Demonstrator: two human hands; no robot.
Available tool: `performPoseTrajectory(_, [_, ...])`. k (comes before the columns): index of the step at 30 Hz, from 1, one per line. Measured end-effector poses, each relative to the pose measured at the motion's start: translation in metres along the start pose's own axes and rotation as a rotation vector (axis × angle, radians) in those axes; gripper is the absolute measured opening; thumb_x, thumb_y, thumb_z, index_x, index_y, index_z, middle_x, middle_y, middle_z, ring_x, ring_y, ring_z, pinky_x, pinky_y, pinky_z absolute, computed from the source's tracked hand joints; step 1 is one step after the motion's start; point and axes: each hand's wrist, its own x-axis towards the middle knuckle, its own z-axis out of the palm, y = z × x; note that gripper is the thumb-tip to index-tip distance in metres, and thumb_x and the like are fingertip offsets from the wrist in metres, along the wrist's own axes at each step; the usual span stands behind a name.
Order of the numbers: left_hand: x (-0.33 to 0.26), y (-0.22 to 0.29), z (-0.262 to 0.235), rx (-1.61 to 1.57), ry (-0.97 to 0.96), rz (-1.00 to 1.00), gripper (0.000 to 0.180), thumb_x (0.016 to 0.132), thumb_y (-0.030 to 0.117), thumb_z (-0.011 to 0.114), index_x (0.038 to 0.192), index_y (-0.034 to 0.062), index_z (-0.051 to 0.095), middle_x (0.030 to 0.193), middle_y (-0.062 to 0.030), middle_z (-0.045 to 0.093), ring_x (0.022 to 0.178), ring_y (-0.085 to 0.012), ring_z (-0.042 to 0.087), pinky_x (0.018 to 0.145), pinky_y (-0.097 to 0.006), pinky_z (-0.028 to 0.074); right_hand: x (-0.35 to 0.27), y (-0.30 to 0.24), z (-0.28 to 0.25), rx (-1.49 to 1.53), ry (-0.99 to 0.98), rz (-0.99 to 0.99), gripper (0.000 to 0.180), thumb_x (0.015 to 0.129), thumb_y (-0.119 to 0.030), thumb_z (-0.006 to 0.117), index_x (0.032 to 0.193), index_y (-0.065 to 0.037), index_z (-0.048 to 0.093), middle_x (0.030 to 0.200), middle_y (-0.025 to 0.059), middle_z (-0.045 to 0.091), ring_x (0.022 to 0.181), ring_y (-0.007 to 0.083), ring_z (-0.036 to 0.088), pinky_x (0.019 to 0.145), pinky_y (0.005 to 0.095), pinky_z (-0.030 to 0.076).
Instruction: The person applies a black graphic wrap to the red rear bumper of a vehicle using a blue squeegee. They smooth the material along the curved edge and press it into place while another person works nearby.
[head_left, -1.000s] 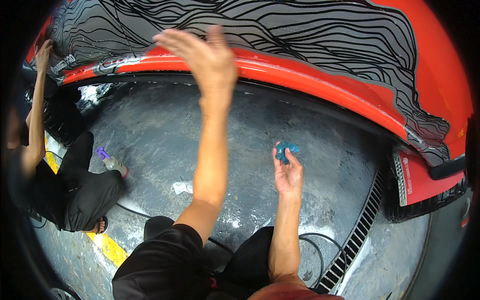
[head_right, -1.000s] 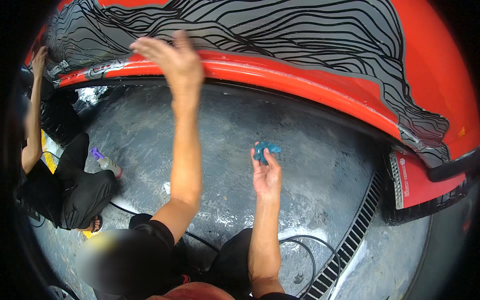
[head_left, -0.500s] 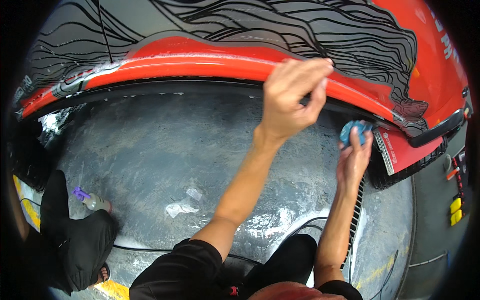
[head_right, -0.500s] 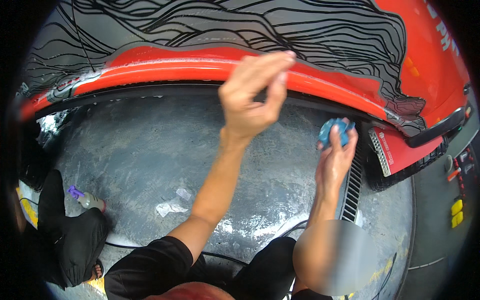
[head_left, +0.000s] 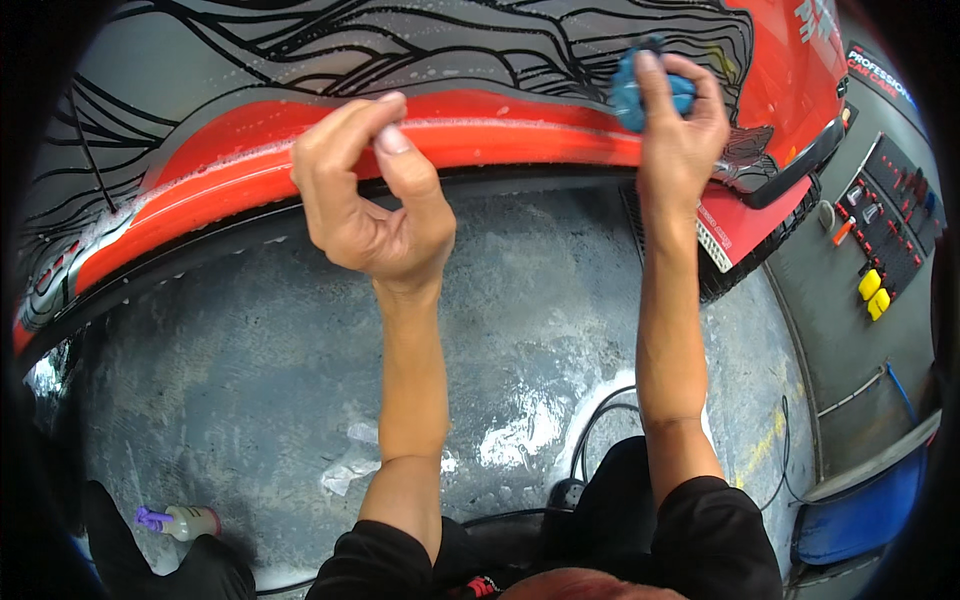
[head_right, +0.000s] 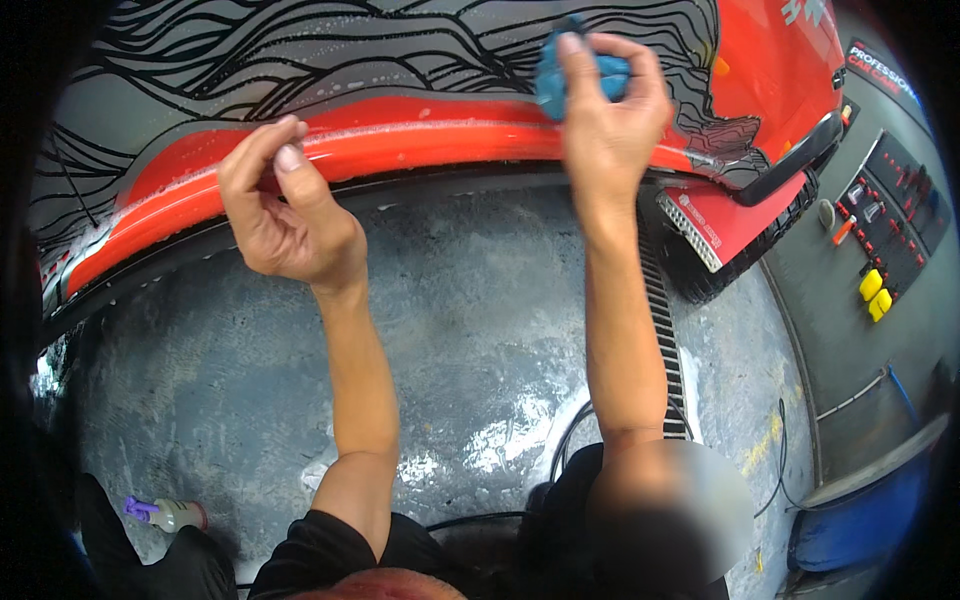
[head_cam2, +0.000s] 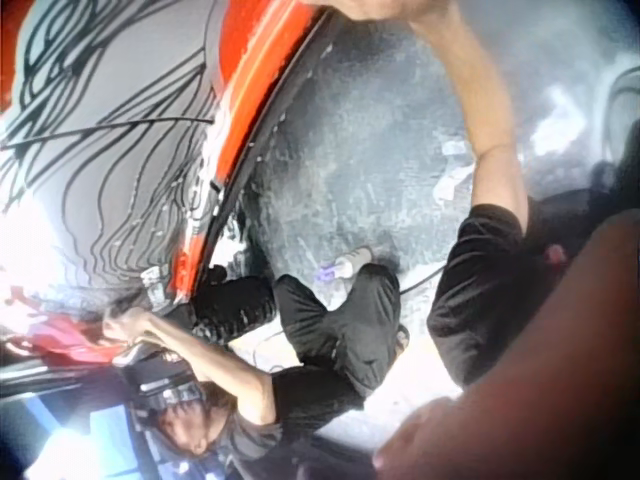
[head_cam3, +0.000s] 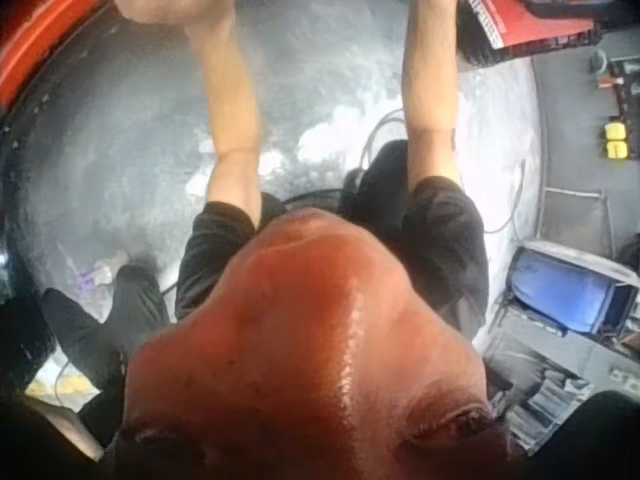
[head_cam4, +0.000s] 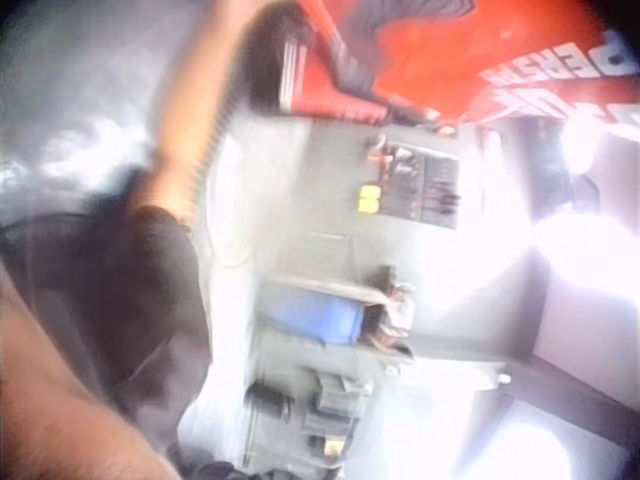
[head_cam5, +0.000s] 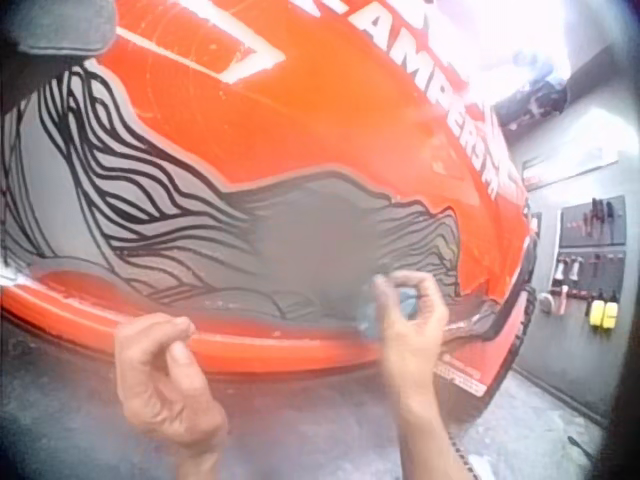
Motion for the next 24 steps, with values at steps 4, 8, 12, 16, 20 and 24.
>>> performPoseTrajectory(4, [-0.003, -0.002, -0.005, 0.156, -0.176, 0.089, 0.017, 0.09, 0.002, 0.069, 0.103, 0.0068, 0.078, 0.099, -0.004, 0.077, 0.09, -0.0186, 0.069, 0.083, -0.032, 0.045, -0.015, 0.003, 0.014, -0.033, -0.08, -0.131, 0.022, 0.097, -0.019, 0.084, 0.098, -0.002, 0.071, 0.083, -0.0004, 0.067, 0.074, 0.0066, 0.061, 0.065, 0.0249, 0.052])
performPoseTrajectory(8, [0.003, -0.004, -0.004, 0.232, -0.223, 0.142, 0.017, 0.088, 0.002, 0.07, 0.102, 0.0072, 0.077, 0.097, -0.0034, 0.077, 0.09, -0.0189, 0.071, 0.084, -0.031, 0.044, 0.004, 0.002, 0.009, 0.037, -0.005, -0.089, 0.02, 0.097, -0.018, 0.083, 0.095, -0.003, 0.071, 0.087, 0.0003, 0.066, 0.077, 0.0082, 0.059, 0.068, 0.0278, 0.051])
performPoseTrajectory(12, [0.006, -0.004, -0.002, 0.296, -0.235, 0.179, 0.017, 0.089, 0.0, 0.069, 0.102, 0.0073, 0.077, 0.096, -0.0032, 0.078, 0.088, -0.0172, 0.073, 0.083, -0.031, 0.044, -0.016, -0.001, 0.019, -0.013, -0.16, -0.24, 0.02, 0.096, -0.017, 0.083, 0.094, -0.003, 0.07, 0.088, 0.0003, 0.064, 0.077, 0.0086, 0.056, 0.069, 0.0288, 0.049])
performPoseTrajectory(16, [0.001, -0.002, 0.004, 0.409, -0.247, 0.25, 0.019, 0.091, -0.001, 0.068, 0.104, 0.0077, 0.077, 0.094, -0.0018, 0.077, 0.083, -0.0154, 0.071, 0.078, -0.03, 0.043, 0.014, -0.005, 0.005, 0.152, 0.056, -0.083, 0.017, 0.096, -0.015, 0.083, 0.096, -0.003, 0.071, 0.082, -0.0004, 0.067, 0.071, 0.0071, 0.059, 0.06, 0.0273, 0.048])
performPoseTrajectory(20, [-0.005, -0.016, 0.005, 0.458, -0.212, 0.248, 0.016, 0.088, 0.006, 0.07, 0.1, 0.0134, 0.077, 0.091, 0.0044, 0.079, 0.079, -0.0107, 0.071, 0.083, -0.028, 0.038, 0.003, 0.008, 0.015, -0.001, -0.033, -0.449, 0.017, 0.098, -0.015, 0.081, 0.098, -0.002, 0.071, 0.076, -0.0006, 0.064, 0.063, 0.0061, 0.056, 0.053, 0.025, 0.043])
performPoseTrajectory(24, [-0.001, -0.01, 0.011, 0.492, -0.206, 0.309, 0.019, 0.09, 0.0, 0.068, 0.103, 0.0085, 0.078, 0.092, -0.0005, 0.077, 0.079, -0.0148, 0.071, 0.075, -0.03, 0.043, 0.001, 0.002, 0.008, 0.012, 0.086, -0.195, 0.016, 0.097, -0.013, 0.081, 0.096, -0.002, 0.07, 0.078, 0.002, 0.064, 0.065, 0.0102, 0.058, 0.058, 0.0296, 0.046])
